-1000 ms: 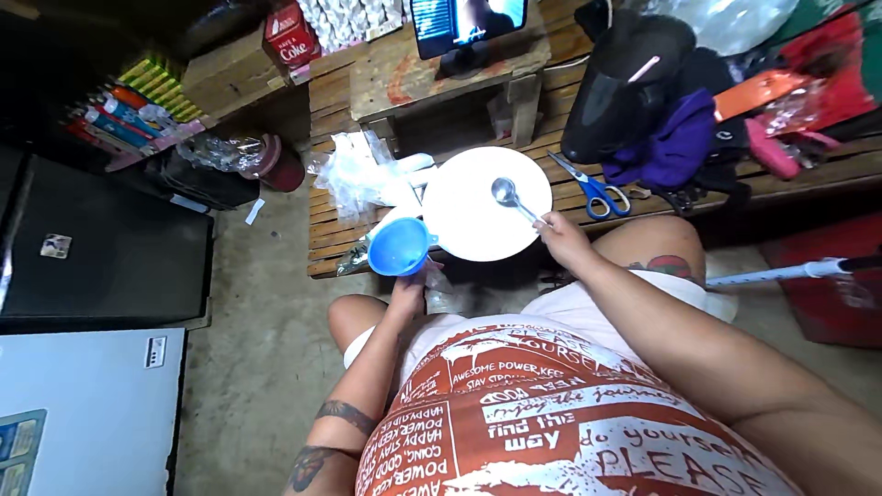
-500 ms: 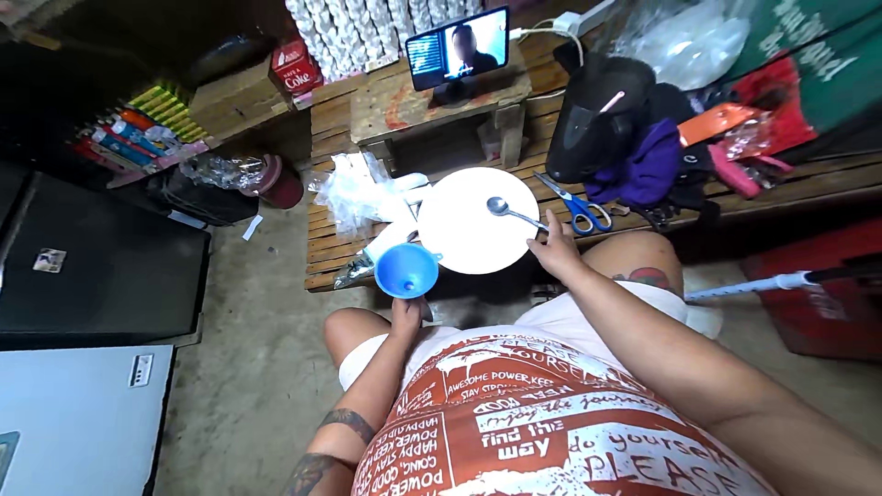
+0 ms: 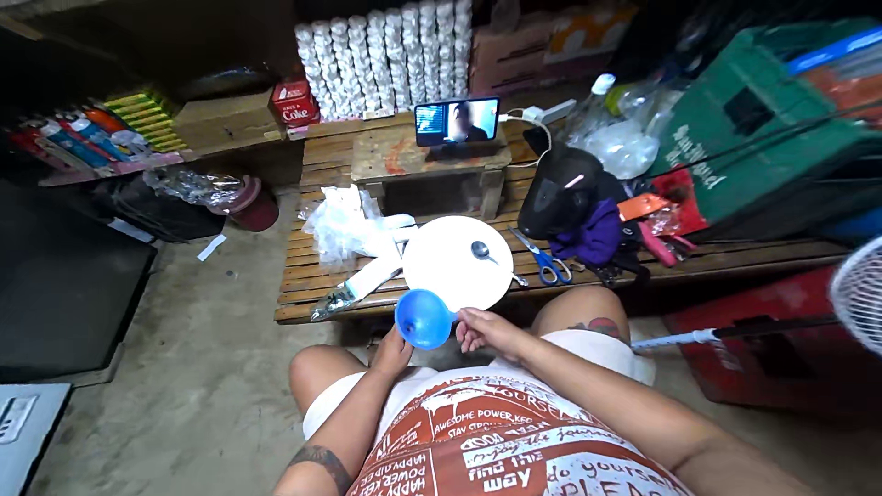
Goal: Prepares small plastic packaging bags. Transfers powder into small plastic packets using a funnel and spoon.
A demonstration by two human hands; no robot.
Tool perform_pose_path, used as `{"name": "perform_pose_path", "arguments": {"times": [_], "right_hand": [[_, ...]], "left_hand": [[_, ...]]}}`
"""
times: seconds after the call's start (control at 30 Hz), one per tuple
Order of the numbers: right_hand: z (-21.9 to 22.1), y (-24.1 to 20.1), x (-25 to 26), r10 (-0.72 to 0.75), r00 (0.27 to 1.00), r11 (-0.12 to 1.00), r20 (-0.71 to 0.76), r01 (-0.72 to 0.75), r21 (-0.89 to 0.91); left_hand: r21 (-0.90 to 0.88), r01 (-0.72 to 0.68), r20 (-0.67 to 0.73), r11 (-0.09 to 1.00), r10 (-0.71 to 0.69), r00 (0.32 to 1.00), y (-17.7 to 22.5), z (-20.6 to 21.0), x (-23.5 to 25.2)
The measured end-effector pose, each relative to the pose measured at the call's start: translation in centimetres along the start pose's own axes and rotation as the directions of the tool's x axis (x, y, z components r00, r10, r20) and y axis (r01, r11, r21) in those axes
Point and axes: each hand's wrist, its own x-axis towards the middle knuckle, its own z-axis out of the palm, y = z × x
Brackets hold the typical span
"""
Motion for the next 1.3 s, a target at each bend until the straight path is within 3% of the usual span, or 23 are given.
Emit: {"name": "perform_pose_path", "arguments": {"times": [0.2, 0.37, 0.53, 0.6, 0.7, 0.83, 0.93, 1.1, 1.2, 1.3], "right_hand": [[0.7, 0.9, 1.0, 0.067, 0.997, 0.979, -0.039, -0.058, 0.194], [-0.2, 0.0, 0.3, -0.015, 0.979, 0.958, -0.205, 0.072, 0.277], [-3.1, -0.1, 0.3, -0.031, 0.898, 0.907, -0.439, 0.21, 0.365], [-3.9, -0.3, 0.7, -0.036, 0.855, 0.92, -0.517, 0.231, 0.316], [-5.0, 0.3, 1.5, -0.118, 0.812, 0.975, -0.572, 0.204, 0.089], [-6.4, 0.6, 2.6, -0.14, 0.832, 0.982, -0.537, 0.05, -0.18], [-7.0, 0.2, 3.2, -0.094, 0.811, 0.993, -0.578, 0.036, -0.11], [-6.6, 0.0, 2.6, -0.134, 0.758, 0.982, -0.638, 0.188, 0.017], [-5.9, 1.1, 0.9, -0.231, 0.743, 0.969, -0.628, 0.233, -0.08], [-5.8, 3.7, -1.1, -0.31, 0.809, 0.948, -0.499, 0.225, -0.225]], "left_hand": [[0.037, -0.026, 0.115, 0.999, 0.022, 0.993, 0.6, -0.4, 0.3], [0.04, 0.096, 0.228, 0.995, -0.102, 0.968, 0.6, -1.0, 1.4], [-0.018, 0.135, 0.213, 0.991, -0.128, 0.969, 0.3, -1.5, 1.6], [-0.04, 0.129, 0.196, 0.991, -0.119, 0.973, 0.2, -1.5, 1.5], [-0.061, 0.124, 0.178, 0.99, -0.111, 0.978, 0.2, -1.7, 1.2], [-0.085, 0.122, 0.164, 0.989, -0.106, 0.981, 0.2, -2.0, 1.1], [-0.105, 0.105, 0.146, 0.989, -0.089, 0.985, -0.1, -2.1, 1.1], [-0.139, 0.058, 0.058, 0.989, -0.05, 0.997, -0.7, -2.0, 0.9], [-0.184, 0.054, -0.003, 0.981, -0.056, 0.998, -1.1, -2.0, 0.8], [-0.23, 0.098, -0.031, 0.968, -0.108, 0.994, -1.1, -2.1, 0.9]]}}
